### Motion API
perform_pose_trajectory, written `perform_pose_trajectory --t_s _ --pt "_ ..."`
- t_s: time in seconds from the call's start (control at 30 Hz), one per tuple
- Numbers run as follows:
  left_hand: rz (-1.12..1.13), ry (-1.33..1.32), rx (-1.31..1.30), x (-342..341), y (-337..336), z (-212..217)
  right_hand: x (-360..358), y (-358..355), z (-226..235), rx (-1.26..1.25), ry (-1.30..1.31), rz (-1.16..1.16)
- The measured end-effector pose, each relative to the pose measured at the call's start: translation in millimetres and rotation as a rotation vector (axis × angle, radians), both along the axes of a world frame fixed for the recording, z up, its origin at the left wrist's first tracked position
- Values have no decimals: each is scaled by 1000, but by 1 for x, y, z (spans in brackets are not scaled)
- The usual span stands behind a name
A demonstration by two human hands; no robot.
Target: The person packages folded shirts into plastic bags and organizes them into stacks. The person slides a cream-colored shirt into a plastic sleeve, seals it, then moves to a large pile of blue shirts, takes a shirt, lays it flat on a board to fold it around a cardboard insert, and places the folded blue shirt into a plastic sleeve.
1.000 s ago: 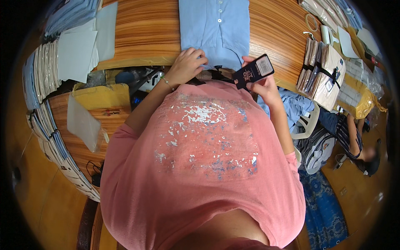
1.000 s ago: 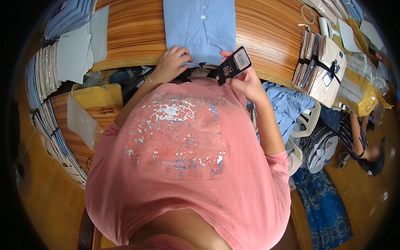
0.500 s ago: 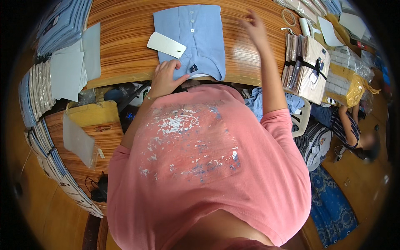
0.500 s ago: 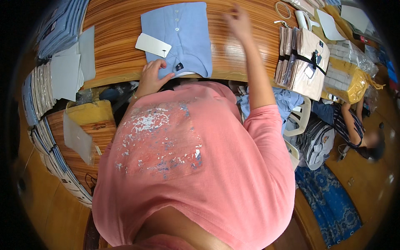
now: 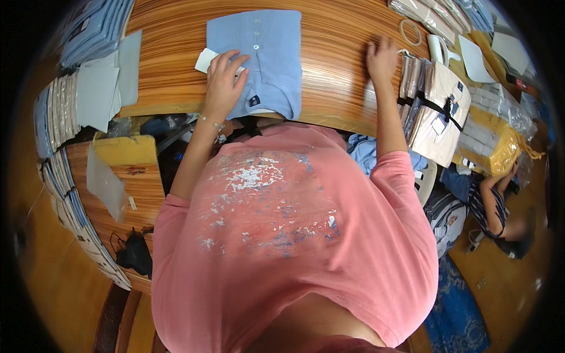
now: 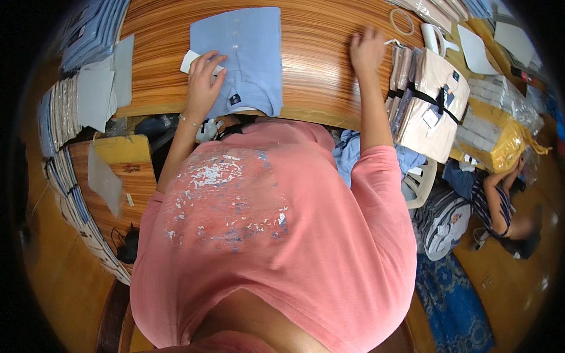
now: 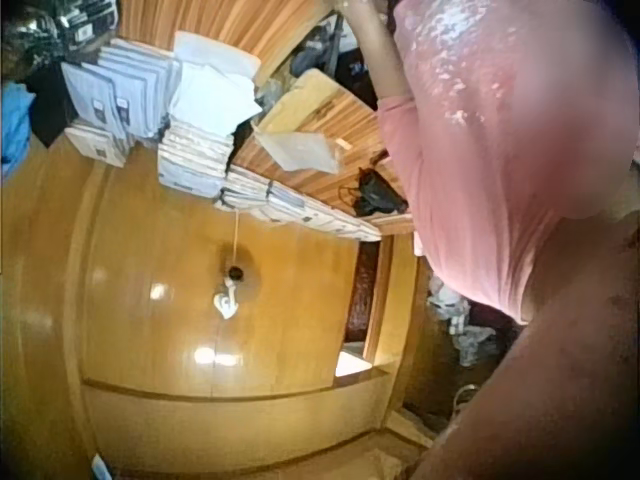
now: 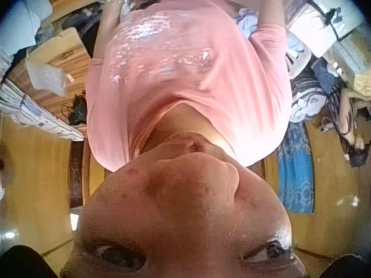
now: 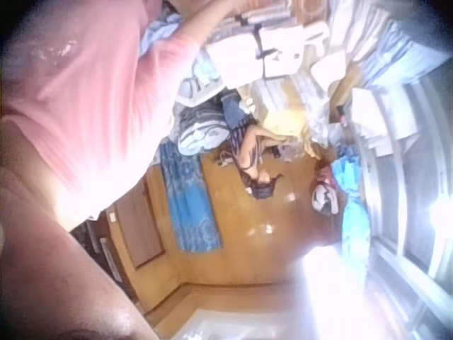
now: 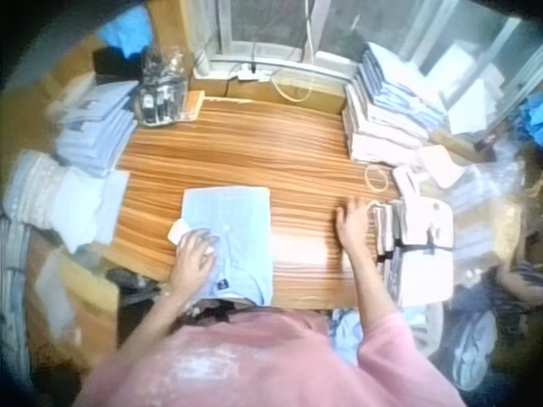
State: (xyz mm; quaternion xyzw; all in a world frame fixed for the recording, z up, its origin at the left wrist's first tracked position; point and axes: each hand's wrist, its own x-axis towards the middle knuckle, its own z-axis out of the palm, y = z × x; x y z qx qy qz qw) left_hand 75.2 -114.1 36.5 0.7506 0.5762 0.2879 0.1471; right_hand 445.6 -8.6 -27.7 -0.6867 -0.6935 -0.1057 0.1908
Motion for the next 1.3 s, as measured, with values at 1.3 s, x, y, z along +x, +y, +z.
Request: perform_pose_trajectory --t_s 1.3 --pt "-3 -171 -47 -1 63 -25 -198 -73 76 -515 558 322"
